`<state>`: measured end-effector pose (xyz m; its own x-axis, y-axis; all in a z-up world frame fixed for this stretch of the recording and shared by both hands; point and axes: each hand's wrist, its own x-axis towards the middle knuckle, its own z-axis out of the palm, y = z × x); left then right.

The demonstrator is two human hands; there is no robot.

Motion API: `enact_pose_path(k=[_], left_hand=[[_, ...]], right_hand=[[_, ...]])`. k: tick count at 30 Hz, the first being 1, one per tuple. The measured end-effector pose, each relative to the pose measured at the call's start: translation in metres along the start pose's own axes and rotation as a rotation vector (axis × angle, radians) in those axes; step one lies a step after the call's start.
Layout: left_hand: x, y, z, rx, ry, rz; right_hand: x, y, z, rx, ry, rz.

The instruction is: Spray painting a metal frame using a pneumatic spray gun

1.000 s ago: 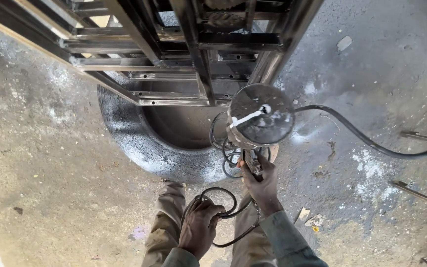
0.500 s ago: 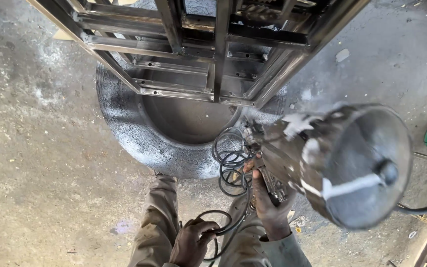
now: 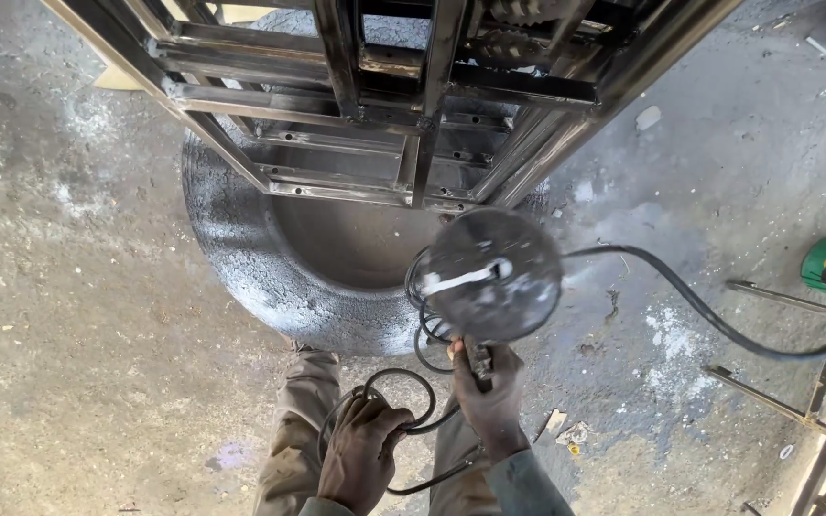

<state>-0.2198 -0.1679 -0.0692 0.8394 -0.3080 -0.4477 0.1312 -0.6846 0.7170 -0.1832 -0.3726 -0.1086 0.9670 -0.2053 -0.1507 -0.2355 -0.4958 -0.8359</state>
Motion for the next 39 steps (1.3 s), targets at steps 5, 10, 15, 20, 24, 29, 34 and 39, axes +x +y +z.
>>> enact_pose_path(k=[5,10,15,20,24,29,34,39], left_hand=[[0.001,-0.004,0.001,-0.030,-0.025,0.025],[-0.003,-0.001,0.010,0.020,-0.031,0.108],[-0.011,-0.007,0.027,0.048,-0.072,0.041],[-0.011,-0.003,0.030,0.034,-0.132,-0.058],[0.000,0.014,0.013,-0.033,-0.067,0.132],[0.006,0.026,0.005,-0.037,-0.089,0.102],[0.007,0.027,0.007,-0.038,-0.113,0.079],[0.004,0.023,0.011,-0.043,-0.124,0.073]], right_hand=[[0.003,-0.028,-0.008,-0.201,0.113,-0.150],[0.018,-0.065,-0.030,-0.319,0.168,-0.215],[0.040,-0.131,-0.056,-0.436,0.248,-0.327],[0.021,-0.084,-0.043,-0.450,0.220,-0.279],[0.019,-0.048,-0.026,-0.446,0.131,-0.180],[0.015,-0.009,-0.011,-0.510,0.042,-0.068],[0.019,-0.001,-0.002,-0.496,-0.002,-0.034],[0.017,0.023,0.012,-0.529,-0.102,0.088]])
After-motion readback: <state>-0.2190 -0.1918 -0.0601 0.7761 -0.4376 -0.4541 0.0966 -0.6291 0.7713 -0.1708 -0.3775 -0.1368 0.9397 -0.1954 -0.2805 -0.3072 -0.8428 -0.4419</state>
